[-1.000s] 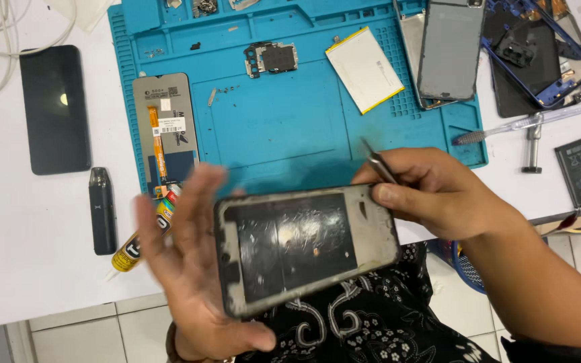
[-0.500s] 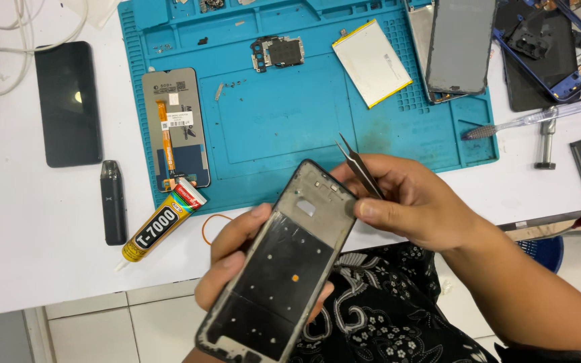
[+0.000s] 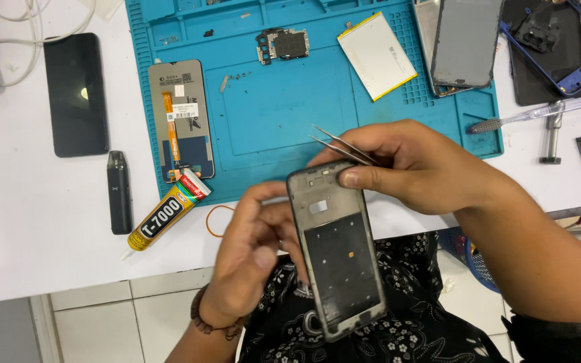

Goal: The person applies adhesive to the frame of a disassembled smartphone using a tube. They then use a metal tool to scrape and clean the edges of the frame, removing old adhesive residue. The person continues to apply adhesive along the perimeter of the phone frame.

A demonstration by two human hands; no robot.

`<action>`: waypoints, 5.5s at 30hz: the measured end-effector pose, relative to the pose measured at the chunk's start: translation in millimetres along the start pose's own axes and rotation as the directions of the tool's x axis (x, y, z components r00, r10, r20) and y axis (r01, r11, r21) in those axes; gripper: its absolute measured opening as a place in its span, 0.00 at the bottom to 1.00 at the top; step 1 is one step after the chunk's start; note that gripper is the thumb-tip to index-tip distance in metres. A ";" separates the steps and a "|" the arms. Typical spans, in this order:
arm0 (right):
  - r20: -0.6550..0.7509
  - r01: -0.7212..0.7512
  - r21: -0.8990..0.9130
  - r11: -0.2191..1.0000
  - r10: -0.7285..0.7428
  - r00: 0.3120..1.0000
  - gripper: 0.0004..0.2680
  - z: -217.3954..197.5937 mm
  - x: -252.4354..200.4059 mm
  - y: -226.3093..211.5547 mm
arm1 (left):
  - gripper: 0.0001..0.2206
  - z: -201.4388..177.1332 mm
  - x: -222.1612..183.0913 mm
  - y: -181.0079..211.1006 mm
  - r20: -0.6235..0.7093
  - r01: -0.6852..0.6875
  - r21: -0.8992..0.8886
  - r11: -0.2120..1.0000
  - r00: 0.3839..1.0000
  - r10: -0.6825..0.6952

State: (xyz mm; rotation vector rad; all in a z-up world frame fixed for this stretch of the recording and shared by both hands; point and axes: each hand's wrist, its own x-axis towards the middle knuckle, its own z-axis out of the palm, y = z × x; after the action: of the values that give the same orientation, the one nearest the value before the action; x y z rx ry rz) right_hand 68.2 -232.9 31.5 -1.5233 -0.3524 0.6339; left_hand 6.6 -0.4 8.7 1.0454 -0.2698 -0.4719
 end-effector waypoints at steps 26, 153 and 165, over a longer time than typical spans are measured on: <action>-0.248 -0.035 -0.846 0.533 -0.335 0.909 0.26 53.6 -28.4 29.3 | 0.12 6.3 1.3 5.6 -0.500 0.241 0.725 0.646 0.829 0.252; -0.122 -0.189 -0.964 0.185 0.324 0.938 0.10 35.1 35.8 12.5 | 0.18 -11.8 23.3 -15.1 0.377 -0.357 0.926 -0.126 0.849 0.370; -0.124 -0.167 -0.963 0.210 0.202 0.972 0.14 29.4 54.8 13.1 | 0.18 -13.3 22.2 -12.2 0.371 -0.368 0.926 -0.078 0.859 0.354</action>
State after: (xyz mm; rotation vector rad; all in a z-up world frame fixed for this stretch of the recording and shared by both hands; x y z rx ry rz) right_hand 92.3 -178.0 10.5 -2.8641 -0.6764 0.6345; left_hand 28.7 -6.3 -8.5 2.3225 -1.0005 0.4124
